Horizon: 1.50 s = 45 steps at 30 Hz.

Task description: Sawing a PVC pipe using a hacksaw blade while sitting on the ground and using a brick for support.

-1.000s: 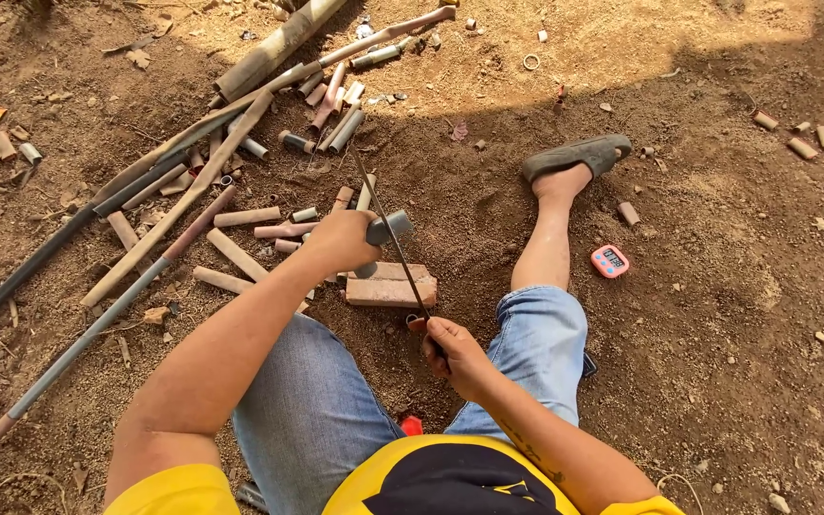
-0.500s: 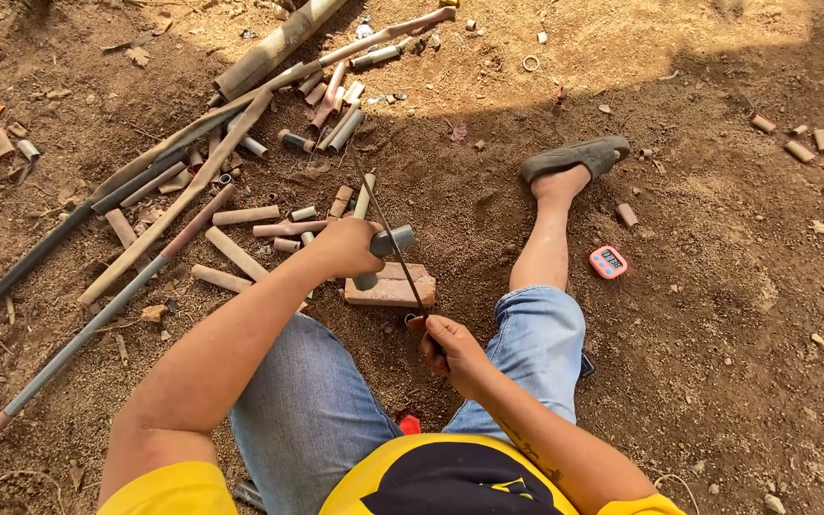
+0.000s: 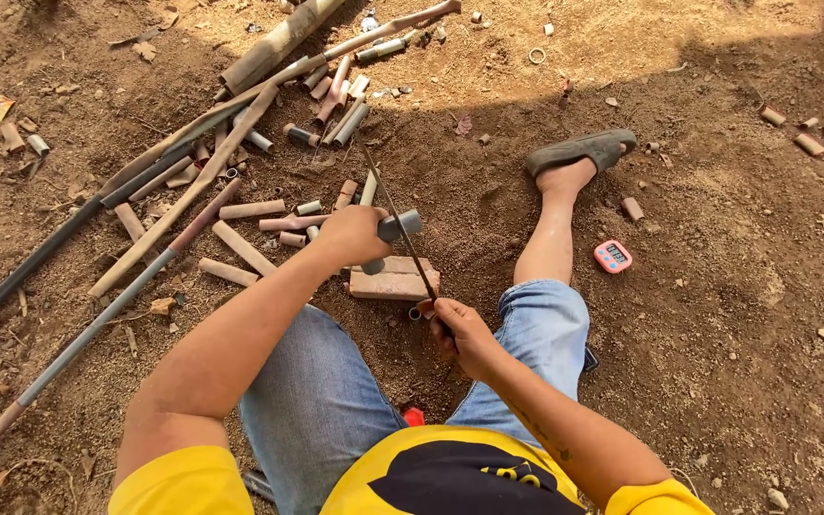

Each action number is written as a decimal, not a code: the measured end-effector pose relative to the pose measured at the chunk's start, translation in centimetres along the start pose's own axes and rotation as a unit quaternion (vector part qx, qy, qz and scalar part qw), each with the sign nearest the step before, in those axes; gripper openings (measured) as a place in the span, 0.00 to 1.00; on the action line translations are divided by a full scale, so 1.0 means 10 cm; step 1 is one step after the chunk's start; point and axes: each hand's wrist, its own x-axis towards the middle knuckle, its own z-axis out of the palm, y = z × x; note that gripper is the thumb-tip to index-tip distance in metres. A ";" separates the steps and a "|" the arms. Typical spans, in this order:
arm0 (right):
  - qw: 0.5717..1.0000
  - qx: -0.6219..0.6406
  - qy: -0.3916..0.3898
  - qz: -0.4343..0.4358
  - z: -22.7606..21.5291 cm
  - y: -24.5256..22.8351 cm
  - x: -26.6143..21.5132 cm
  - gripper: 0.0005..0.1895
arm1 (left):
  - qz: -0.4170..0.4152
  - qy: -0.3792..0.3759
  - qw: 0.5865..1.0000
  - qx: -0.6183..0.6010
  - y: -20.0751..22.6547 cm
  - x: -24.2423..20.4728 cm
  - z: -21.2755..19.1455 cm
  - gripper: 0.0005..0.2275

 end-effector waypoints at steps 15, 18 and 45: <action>1.000 -0.024 0.005 -0.013 0.12 0.06 -0.05 0.20 | -0.029 0.010 1.000 0.002 -0.22 0.02 -0.10 0.19; 0.999 -0.044 0.005 -0.009 0.10 0.16 -0.06 0.20 | 0.000 -0.047 0.999 -0.005 -0.09 -0.08 -0.10 0.19; 0.999 -0.032 0.010 -0.002 0.09 0.12 0.01 0.24 | 0.001 -0.027 1.000 -0.010 0.03 -0.13 -0.16 0.24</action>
